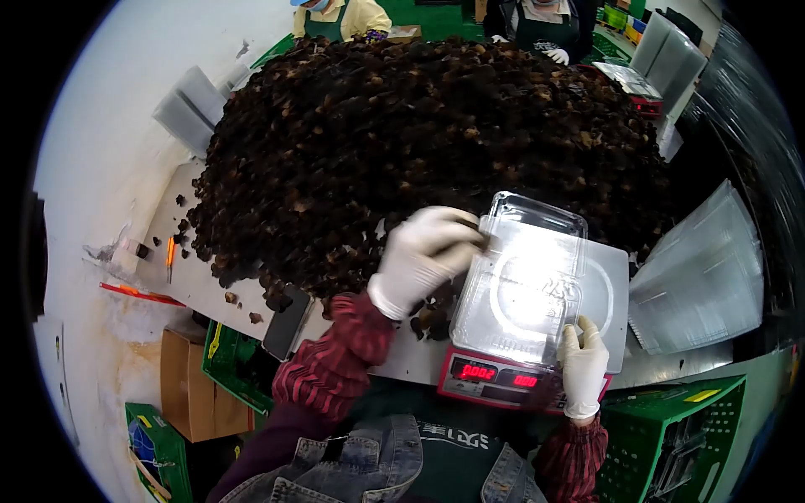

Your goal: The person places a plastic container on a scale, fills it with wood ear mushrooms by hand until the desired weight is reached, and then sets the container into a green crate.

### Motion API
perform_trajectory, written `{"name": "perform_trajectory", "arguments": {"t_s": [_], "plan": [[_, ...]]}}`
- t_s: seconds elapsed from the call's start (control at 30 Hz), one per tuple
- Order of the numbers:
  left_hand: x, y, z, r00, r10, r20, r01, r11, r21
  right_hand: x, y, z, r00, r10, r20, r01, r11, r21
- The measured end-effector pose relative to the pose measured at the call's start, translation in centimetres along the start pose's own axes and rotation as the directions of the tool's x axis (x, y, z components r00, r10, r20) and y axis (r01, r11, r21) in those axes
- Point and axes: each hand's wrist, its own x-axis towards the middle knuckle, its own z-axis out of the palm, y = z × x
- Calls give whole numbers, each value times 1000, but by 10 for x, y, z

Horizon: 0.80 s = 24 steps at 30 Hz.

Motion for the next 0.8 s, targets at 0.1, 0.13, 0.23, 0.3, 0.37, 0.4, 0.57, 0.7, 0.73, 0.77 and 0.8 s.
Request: {"name": "perform_trajectory", "arguments": {"t_s": [0.1,0.13,0.23,0.3,0.37,0.4,0.57,0.7,0.73,0.77,0.8], "plan": [[-2,32,54,847,250,469,-366,915,172,4,-2,8,1000,-7,-18,7,1000,-22],[-10,30,74,775,209,596,-392,899,195,4,-4,10,999,-23,-35,21,999,-46],[-17,32,88,751,141,646,-388,885,257,4,-10,9,999,-16,-49,14,998,-56],[-11,35,79,745,165,646,-281,956,79,2,-8,9,998,15,-54,-16,999,-36],[-4,46,53,779,216,589,-275,961,11,2,-5,5,998,-32,-46,33,999,20],[-2,44,37,827,213,520,-239,971,-18,3,-7,2,1000,-12,-11,12,998,66],[-34,-56,-68,948,-275,161,205,913,352,-3,-4,-15,996,26,-81,-16,993,117],[-103,-118,-131,734,-677,44,414,499,762,-10,-7,-16,991,49,-123,-32,990,140],[-106,-109,-126,723,-684,97,365,497,787,-10,-6,-16,991,49,-127,-32,991,131],[-108,-98,-119,709,-690,147,315,496,809,-10,-6,-16,991,46,-130,-30,992,122],[-121,-111,-110,727,-655,206,291,566,771,-11,-8,-14,990,39,-139,-23,993,113]]}}
